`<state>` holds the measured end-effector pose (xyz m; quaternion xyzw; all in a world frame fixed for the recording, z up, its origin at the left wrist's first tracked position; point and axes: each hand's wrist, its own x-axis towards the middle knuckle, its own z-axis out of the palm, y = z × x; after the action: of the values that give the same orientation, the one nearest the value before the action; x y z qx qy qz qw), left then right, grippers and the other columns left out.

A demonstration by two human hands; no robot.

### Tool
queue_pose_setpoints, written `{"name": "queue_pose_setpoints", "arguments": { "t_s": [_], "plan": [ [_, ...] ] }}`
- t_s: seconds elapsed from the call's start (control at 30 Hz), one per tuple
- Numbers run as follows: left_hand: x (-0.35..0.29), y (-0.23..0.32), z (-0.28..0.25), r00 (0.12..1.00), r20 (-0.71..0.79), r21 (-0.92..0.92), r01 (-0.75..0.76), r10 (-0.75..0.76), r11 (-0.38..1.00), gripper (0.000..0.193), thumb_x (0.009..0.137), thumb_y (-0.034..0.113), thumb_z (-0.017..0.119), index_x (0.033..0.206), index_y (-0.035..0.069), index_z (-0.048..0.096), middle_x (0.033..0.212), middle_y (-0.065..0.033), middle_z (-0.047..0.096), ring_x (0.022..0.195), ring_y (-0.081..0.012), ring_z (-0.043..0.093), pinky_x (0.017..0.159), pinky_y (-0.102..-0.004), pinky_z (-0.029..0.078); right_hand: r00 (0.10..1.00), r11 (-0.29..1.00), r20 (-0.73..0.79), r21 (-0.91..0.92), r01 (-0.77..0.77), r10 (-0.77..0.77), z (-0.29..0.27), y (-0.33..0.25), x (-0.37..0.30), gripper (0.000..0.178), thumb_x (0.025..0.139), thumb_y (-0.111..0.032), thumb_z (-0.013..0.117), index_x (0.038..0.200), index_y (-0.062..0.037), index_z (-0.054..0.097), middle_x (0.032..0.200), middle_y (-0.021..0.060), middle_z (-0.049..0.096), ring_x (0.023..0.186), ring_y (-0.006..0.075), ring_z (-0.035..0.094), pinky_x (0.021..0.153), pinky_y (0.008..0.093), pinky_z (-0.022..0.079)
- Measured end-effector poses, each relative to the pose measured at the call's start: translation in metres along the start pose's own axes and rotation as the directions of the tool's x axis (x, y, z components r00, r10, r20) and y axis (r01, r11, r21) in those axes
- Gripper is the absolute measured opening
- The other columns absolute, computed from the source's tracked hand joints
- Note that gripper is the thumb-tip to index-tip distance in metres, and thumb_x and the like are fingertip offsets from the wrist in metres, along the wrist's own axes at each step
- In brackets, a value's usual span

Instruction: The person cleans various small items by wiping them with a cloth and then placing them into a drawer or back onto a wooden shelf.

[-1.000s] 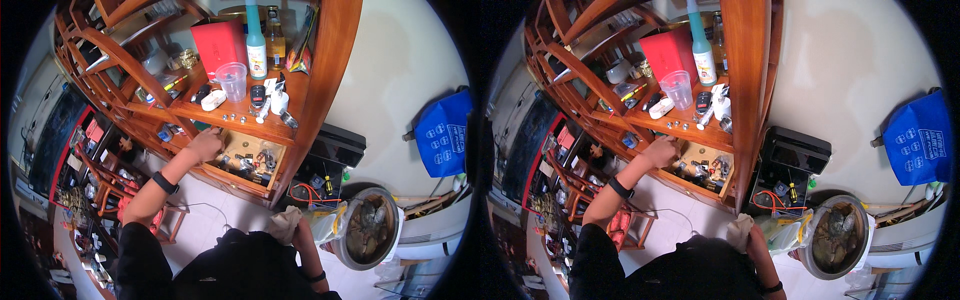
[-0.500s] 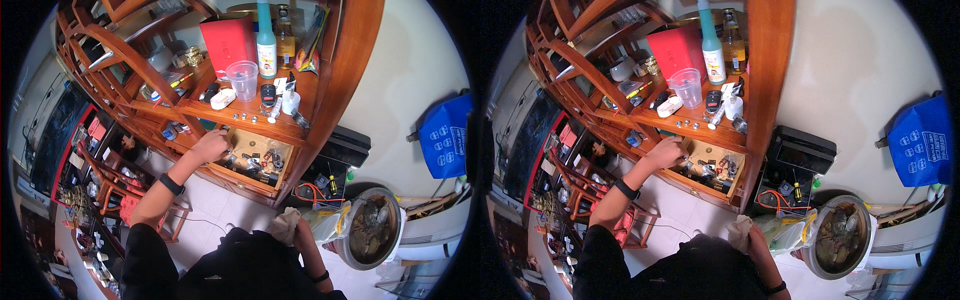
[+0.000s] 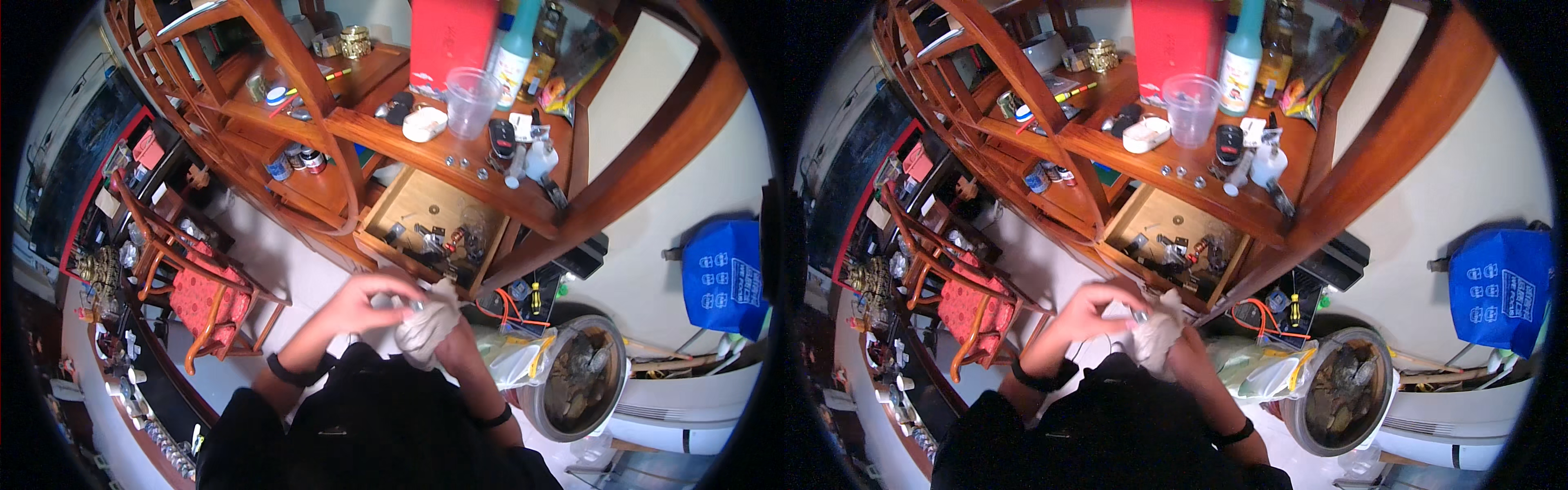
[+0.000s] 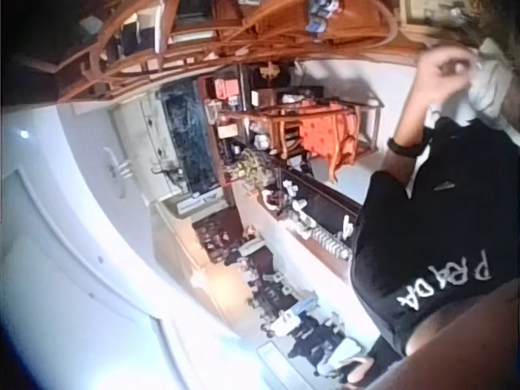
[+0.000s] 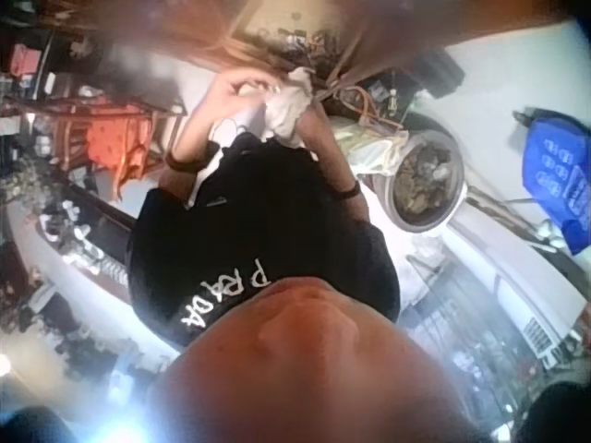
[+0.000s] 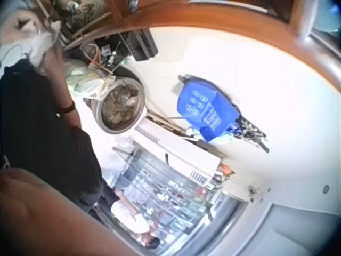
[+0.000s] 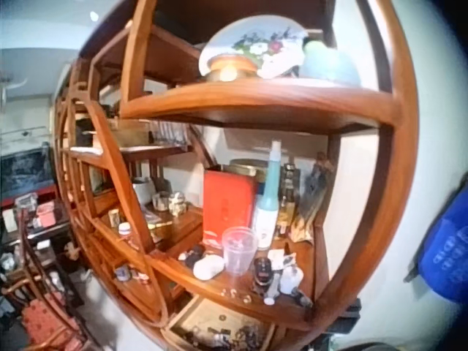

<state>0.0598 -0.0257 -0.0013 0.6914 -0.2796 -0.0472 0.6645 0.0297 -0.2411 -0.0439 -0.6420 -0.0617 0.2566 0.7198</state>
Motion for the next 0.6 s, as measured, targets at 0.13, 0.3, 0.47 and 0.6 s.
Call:
{"name": "queue_pose_setpoints", "arguments": {
  "t_s": [0.13, 0.3, 0.47, 0.6],
  "plan": [
    [-0.018, -0.003, 0.005, 0.987, -0.083, 0.225, -0.113, 0.135, 0.968, 0.029, 0.07, -0.002, 0.073, 0.099, 0.002, 0.068, 0.111, -0.0122, 0.063, 0.108, -0.0281, 0.058, 0.092, -0.0384, 0.046, 0.984, 0.932, -0.106, 0.321, 0.167, -0.14, 0.034, 0.009, 0.017, 0.034, 0.094, -0.014, 0.05, 0.124, 0.0025, 0.053, 0.113, 0.0047, 0.061, 0.102, 0.0132, 0.055, 0.089, 0.0283, 0.045],
    [-0.06, -0.011, -0.029, 0.991, -0.132, 0.159, -0.001, 0.022, 0.987, 0.027, 0.073, -0.002, 0.072, 0.1, 0.002, 0.068, 0.114, -0.0115, 0.06, 0.108, -0.027, 0.058, 0.093, -0.0368, 0.046, 0.994, 0.977, 0.102, -0.205, 0.051, -0.031, 0.054, 0.009, 0.031, 0.02, 0.095, -0.011, 0.051, 0.11, -0.0006, 0.062, 0.091, 0.0001, 0.063, 0.084, 0.0072, 0.055, 0.074, 0.0245, 0.046],
    [-0.079, -0.009, -0.063, 0.992, -0.125, 0.214, 0.044, -0.017, 0.976, 0.024, 0.075, -0.002, 0.072, 0.099, 0.004, 0.069, 0.106, -0.0102, 0.063, 0.103, -0.0255, 0.06, 0.09, -0.0346, 0.047, 0.993, 0.967, 0.12, -0.251, 0.035, -0.005, 0.077, 0.03, 0.048, 0.021, 0.095, -0.017, 0.058, 0.106, -0.0004, 0.064, 0.085, -0.0029, 0.062, 0.077, 0.0042, 0.052, 0.067, 0.0228, 0.044],
    [-0.091, -0.018, -0.089, 0.997, -0.07, 0.19, 0.039, -0.026, 0.981, 0.026, 0.074, -0.004, 0.073, 0.098, 0.003, 0.07, 0.104, -0.0111, 0.065, 0.101, -0.025, 0.061, 0.087, -0.0343, 0.048, 0.991, 0.96, 0.083, -0.269, -0.079, 0.104, 0.098, 0.035, 0.058, 0.02, 0.095, -0.017, 0.058, 0.105, -0.0013, 0.064, 0.087, -0.0013, 0.063, 0.079, 0.0052, 0.053, 0.068, 0.0231, 0.045]
  ]
}}
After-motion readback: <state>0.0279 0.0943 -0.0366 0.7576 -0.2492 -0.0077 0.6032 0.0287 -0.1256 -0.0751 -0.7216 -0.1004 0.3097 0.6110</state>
